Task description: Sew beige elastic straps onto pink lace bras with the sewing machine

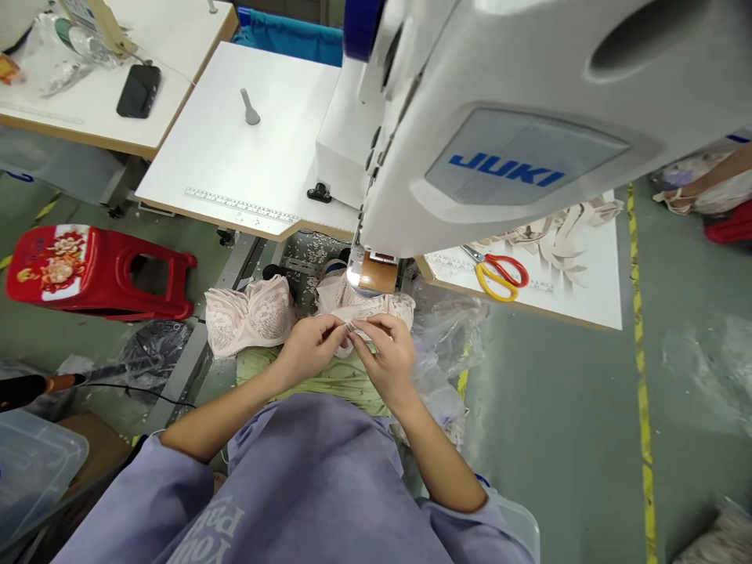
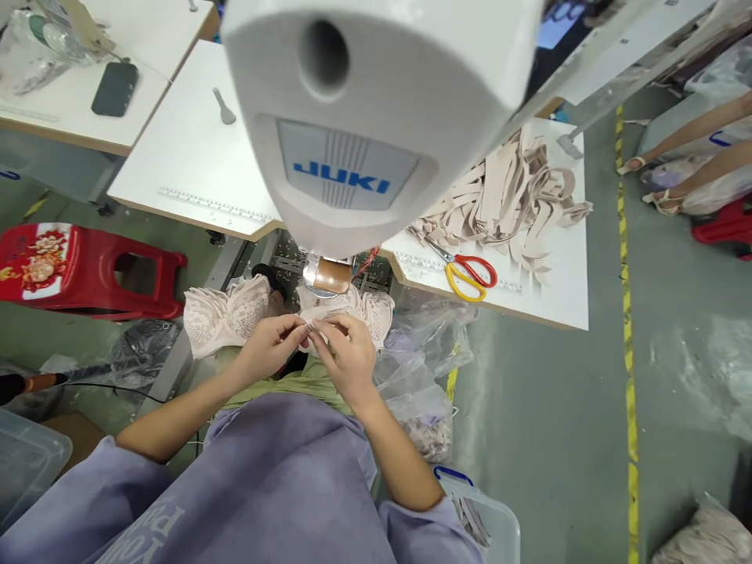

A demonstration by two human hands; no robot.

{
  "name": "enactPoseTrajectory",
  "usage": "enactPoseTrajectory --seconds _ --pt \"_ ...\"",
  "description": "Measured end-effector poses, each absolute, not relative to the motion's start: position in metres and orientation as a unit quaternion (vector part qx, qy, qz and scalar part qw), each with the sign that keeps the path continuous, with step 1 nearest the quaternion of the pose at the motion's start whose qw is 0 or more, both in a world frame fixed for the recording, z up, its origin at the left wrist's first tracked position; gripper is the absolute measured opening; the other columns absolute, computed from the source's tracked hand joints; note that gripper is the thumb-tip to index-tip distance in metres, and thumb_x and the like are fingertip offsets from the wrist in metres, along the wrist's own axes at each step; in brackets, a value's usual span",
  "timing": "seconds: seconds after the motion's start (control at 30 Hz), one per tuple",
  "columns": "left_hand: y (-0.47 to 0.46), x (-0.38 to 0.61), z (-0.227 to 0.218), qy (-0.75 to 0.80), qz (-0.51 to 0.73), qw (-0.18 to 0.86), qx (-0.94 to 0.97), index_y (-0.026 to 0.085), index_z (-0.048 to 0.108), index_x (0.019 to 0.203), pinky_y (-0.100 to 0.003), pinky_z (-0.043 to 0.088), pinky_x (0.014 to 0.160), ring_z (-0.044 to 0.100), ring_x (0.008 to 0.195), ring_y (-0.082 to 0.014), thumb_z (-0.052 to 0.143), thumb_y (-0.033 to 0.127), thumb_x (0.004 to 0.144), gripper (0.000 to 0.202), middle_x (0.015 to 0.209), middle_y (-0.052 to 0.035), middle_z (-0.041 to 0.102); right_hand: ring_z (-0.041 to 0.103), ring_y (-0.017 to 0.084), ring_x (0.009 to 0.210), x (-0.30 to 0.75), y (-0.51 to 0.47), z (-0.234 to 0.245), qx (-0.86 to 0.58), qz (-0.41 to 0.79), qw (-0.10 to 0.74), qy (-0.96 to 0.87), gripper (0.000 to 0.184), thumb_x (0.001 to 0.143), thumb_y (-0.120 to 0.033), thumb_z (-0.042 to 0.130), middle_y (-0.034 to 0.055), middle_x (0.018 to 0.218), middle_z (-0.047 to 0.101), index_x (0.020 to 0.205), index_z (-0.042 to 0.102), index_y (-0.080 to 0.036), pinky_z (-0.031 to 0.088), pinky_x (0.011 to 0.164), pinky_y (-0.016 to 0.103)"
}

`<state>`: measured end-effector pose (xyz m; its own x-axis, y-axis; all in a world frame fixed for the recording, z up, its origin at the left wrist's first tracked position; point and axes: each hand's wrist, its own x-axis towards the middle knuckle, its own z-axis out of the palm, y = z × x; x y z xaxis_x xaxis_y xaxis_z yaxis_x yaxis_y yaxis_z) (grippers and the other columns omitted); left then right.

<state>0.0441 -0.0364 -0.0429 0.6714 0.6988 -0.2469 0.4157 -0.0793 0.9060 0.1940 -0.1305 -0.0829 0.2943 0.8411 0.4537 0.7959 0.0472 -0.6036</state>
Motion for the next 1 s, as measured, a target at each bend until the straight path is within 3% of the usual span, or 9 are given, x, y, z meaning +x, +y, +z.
enactPoseTrajectory --seconds 0.27,0.4,0.47,0.53,0.6,0.7,0.77,0.87,1.0 --pt "-0.037 0.054 -0.046 0.399 0.148 0.624 0.656 0.017 0.063 0.075 -0.024 0.043 0.065 0.056 0.066 -0.0137 0.049 0.041 0.096 0.035 0.070 -0.0003 0.064 0.064 0.019 0.084 0.182 -0.130 -0.097 -0.702 0.048 0.444 -0.555 0.020 0.096 -0.027 0.059 0.0077 0.093 0.069 0.104 0.077 -0.023 0.053 0.074 0.033" --pt "-0.026 0.057 -0.053 0.410 0.109 0.652 0.628 0.017 0.056 0.066 -0.023 0.037 0.056 0.047 0.057 -0.0114 0.059 0.053 0.090 0.043 0.059 0.0027 0.053 0.065 0.016 0.086 0.195 -0.128 -0.098 -0.723 0.075 0.336 -0.599 0.024 0.098 -0.034 0.055 0.0031 0.094 0.074 0.095 0.077 -0.027 0.053 0.081 0.029" --pt "-0.018 0.056 -0.060 0.415 0.082 0.673 0.607 0.018 0.054 0.065 -0.022 0.031 0.052 0.041 0.053 -0.0099 0.061 0.056 0.087 0.045 0.058 0.0039 0.049 0.066 0.015 0.094 0.233 -0.125 -0.096 -0.742 0.084 0.282 -0.603 0.028 0.100 -0.035 0.049 0.0024 0.100 0.074 0.102 0.075 -0.026 0.052 0.088 0.027" --pt "-0.011 0.051 -0.065 0.416 0.079 0.690 0.587 0.017 0.056 0.068 -0.022 0.029 0.052 0.039 0.053 -0.0094 0.062 0.058 0.086 0.045 0.061 0.0035 0.049 0.063 0.018 0.108 0.290 -0.120 -0.090 -0.784 0.059 0.252 -0.565 0.036 0.103 -0.027 0.037 0.0080 0.113 0.072 0.116 0.071 -0.021 0.049 0.098 0.032" --pt "-0.008 0.045 -0.067 0.420 0.091 0.696 0.575 0.017 0.059 0.071 -0.021 0.029 0.051 0.039 0.054 -0.0095 0.063 0.061 0.084 0.046 0.062 0.0030 0.050 0.057 0.026 0.120 0.354 -0.110 -0.082 -0.833 0.028 0.211 -0.510 0.045 0.100 -0.015 0.027 0.0177 0.126 0.064 0.129 0.062 -0.013 0.043 0.105 0.045" --pt "-0.005 0.040 -0.064 0.421 0.099 0.716 0.548 0.017 0.061 0.073 -0.021 0.030 0.051 0.040 0.055 -0.0095 0.065 0.064 0.081 0.048 0.064 0.0023 0.051 0.061 0.031 0.111 0.427 -0.095 -0.069 -0.866 0.042 0.104 -0.487 0.042 0.093 -0.012 0.045 0.0221 0.120 0.065 0.133 0.059 -0.010 0.047 0.097 0.044" --pt "-0.004 0.040 -0.061 0.422 0.100 0.732 0.526 0.016 0.062 0.075 -0.021 0.033 0.051 0.043 0.057 -0.0102 0.069 0.065 0.077 0.049 0.068 0.0007 0.055 0.065 0.028 0.102 0.450 -0.092 -0.061 -0.865 0.050 0.063 -0.495 0.040 0.090 -0.014 0.055 0.0185 0.111 0.068 0.129 0.062 -0.013 0.049 0.091 0.037" --pt "-0.002 0.042 -0.058 0.417 0.108 0.746 0.508 0.015 0.065 0.078 -0.022 0.038 0.054 0.047 0.061 -0.0118 0.071 0.065 0.074 0.050 0.071 -0.0017 0.058 0.066 0.023 0.097 0.445 -0.105 -0.055 -0.860 0.055 0.037 -0.507 0.037 0.091 -0.019 0.058 0.0138 0.112 0.068 0.128 0.061 -0.018 0.050 0.086 0.031" --pt "-0.010 0.044 -0.051 0.418 0.124 0.759 0.484 0.015 0.063 0.075 -0.021 0.032 0.047 0.045 0.055 -0.0102 0.068 0.058 0.078 0.044 0.066 -0.0009 0.055 0.066 0.023 0.094 0.385 -0.160 -0.055 -0.852 0.076 0.063 -0.513 0.040 0.094 -0.026 0.053 0.0174 0.120 0.065 0.131 0.054 -0.012 0.051 0.080 0.032"
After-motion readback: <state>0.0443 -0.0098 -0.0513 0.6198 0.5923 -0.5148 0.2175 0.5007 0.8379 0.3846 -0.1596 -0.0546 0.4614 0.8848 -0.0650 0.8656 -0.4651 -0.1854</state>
